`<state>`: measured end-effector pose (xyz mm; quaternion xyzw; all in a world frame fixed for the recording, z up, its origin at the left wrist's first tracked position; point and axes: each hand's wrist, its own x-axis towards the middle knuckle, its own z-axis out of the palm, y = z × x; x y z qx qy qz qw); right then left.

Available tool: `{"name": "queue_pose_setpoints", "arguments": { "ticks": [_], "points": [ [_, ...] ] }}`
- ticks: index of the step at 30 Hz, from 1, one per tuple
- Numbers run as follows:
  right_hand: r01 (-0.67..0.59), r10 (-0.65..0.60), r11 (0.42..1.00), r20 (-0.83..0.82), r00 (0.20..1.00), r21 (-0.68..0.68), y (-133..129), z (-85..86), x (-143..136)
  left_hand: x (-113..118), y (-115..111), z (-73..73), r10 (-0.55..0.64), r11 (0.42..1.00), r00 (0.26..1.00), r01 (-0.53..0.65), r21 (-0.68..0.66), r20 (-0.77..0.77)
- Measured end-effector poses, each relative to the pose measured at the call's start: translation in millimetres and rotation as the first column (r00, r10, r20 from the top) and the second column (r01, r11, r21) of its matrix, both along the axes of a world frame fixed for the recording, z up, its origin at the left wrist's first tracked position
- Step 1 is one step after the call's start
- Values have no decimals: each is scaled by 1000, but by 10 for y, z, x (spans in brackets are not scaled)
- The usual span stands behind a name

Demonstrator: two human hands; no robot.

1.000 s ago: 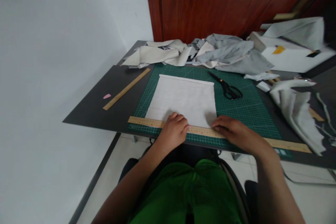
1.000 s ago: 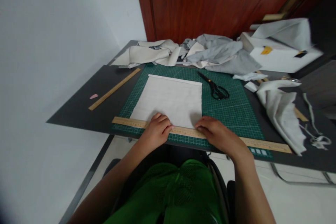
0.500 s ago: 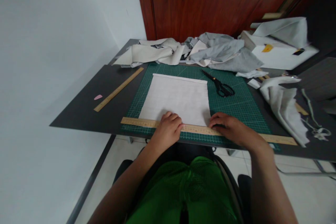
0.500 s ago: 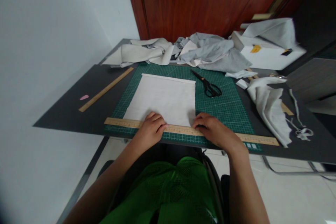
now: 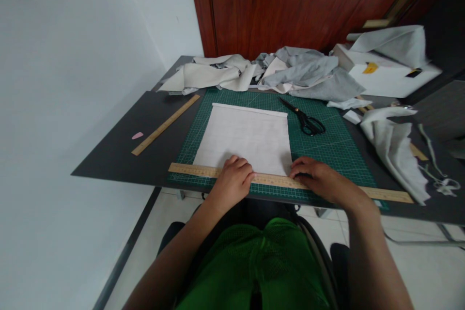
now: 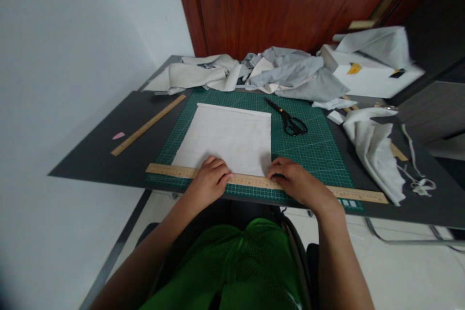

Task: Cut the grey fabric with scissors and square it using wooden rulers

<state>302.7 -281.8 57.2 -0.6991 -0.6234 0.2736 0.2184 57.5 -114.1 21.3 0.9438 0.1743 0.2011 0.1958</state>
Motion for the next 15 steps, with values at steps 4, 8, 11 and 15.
{"name": "queue_pose_setpoints", "arguments": {
  "ticks": [4, 8, 11, 15],
  "points": [
    [0, -1, 1000, 41, 999, 22, 24, 53, -49, -2, 9, -10, 1, 1000, 1000, -1, 10, -1],
    [5, -25, 996, 227, 974, 88, 130, 95, -265, 4, 19, -9, -3, 1000, 1000, 3, 19, -2],
    [-23, -16, 990, 280, 960, 136, 238, 74, -527, 20, 22, -7, 2, 1000, 1000, -1, 30, -3],
    [-37, -6, 992, 334, 942, 120, 323, 29, -803, 37, 29, -14, -9, 999, 1000, 8, 46, 24]
  ]
}}
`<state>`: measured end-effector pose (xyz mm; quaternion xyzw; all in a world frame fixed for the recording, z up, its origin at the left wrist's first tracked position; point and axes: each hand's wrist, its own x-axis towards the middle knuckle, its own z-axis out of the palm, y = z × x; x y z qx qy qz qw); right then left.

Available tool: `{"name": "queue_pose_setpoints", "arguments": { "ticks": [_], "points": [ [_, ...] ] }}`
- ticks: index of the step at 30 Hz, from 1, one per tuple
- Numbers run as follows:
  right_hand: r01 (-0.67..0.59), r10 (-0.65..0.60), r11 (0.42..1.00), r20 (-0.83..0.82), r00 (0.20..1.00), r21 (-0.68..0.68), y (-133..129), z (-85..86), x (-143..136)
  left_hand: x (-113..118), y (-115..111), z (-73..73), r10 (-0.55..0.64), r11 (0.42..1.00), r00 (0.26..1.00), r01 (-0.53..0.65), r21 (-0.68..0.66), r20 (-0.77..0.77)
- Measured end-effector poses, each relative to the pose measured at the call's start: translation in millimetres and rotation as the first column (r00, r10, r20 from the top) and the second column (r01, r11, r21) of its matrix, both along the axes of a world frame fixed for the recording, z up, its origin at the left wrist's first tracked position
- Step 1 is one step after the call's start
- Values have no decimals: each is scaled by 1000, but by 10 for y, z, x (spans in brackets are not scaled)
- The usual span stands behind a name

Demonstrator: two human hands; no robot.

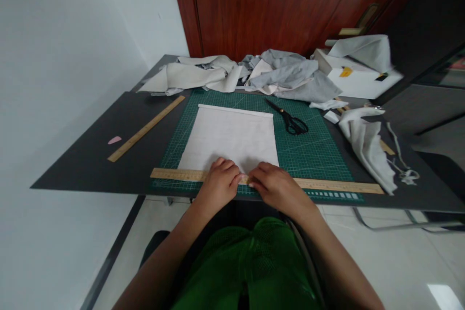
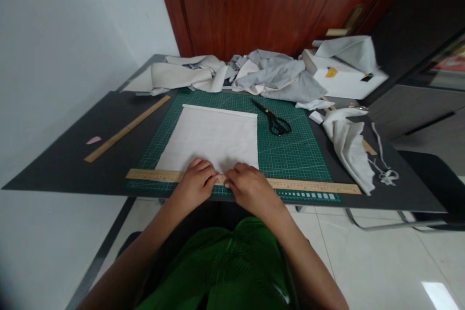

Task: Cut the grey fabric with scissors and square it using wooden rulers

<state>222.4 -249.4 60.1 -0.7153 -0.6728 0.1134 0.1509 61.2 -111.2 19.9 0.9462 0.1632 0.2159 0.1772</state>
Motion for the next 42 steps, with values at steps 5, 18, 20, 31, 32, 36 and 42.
{"name": "queue_pose_setpoints", "arguments": {
  "ticks": [5, 18, 20, 31, 32, 36, 42],
  "points": [
    [6, -6, 1000, -7, 1000, 5, 14, -6, -62, -6, 19, 0, -8, 1000, 1000, 8, 2, 14],
    [122, -125, 992, 236, 964, 25, -55, -4, -541, -18, -15, 27, 37, 999, 998, -38, -15, -42],
    [140, -140, 990, 294, 945, 20, -53, -48, -632, -31, -37, 31, 48, 999, 997, -48, 0, -61],
    [84, -69, 996, 289, 955, -39, -115, -46, -468, -146, -273, -48, 45, 971, 993, -19, 239, -105],
    [76, -61, 996, 272, 960, -45, -122, -44, -441, -146, -305, -74, 41, 965, 994, -12, 263, -106],
    [44, -36, 999, 253, 967, -26, -140, -124, -367, -116, -443, -181, 144, 944, 988, -119, 306, -58],
    [-23, -6, 995, 300, 954, 94, -181, -355, -269, -86, -496, -104, 142, 962, 987, -120, 247, -72]
  ]
}}
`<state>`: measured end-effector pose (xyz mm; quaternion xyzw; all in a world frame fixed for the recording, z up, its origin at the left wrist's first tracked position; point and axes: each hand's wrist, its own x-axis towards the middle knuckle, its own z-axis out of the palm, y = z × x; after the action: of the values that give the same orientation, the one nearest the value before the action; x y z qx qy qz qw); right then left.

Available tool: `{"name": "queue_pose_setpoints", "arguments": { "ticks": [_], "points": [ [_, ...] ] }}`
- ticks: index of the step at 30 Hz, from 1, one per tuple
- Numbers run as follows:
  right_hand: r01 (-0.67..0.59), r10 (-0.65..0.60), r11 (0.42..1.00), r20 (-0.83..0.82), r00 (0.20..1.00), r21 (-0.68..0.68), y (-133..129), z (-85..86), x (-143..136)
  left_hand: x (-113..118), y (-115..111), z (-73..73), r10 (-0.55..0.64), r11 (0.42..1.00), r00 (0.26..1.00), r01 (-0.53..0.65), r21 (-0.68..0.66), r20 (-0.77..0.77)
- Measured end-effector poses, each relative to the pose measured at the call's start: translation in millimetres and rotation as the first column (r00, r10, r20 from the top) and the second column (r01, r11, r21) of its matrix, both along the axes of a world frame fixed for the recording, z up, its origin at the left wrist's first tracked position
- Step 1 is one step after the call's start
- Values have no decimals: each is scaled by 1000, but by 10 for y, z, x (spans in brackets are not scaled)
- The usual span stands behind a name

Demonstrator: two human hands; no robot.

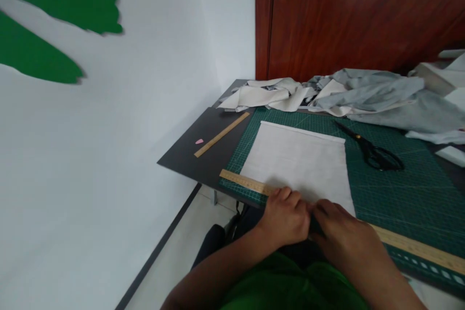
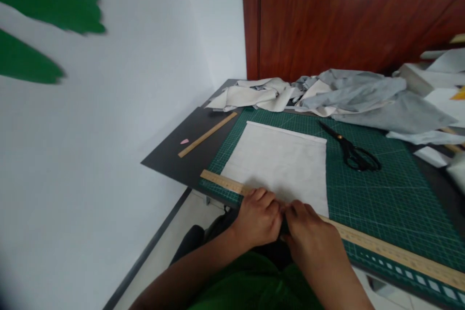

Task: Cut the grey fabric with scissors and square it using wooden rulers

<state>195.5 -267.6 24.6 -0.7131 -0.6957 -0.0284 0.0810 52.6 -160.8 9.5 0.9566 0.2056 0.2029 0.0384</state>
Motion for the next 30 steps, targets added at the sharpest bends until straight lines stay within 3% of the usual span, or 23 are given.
{"name": "queue_pose_setpoints", "arguments": {
  "ticks": [5, 9, 14, 20, 30],
  "points": [
    [-23, 23, 998, 13, 1000, 51, -38, -186, 64, -2, 92, 83, -10, 997, 999, 7, -72, -34],
    [-98, 95, 989, 34, 995, 115, -46, -293, 64, -37, 138, 55, -35, 998, 999, 34, 44, 25],
    [-128, 99, 954, 119, 988, 273, -25, -256, 55, -87, 145, 73, 19, 1000, 1000, -19, -13, -21],
    [-182, 141, 955, 182, 973, 234, -67, -236, 104, -61, 155, 80, 33, 991, 995, -44, -123, -92],
    [-125, -57, 934, 482, 874, 336, -162, -434, -145, -104, 261, 102, 8, 979, 989, -38, -200, -147]
  ]
}}
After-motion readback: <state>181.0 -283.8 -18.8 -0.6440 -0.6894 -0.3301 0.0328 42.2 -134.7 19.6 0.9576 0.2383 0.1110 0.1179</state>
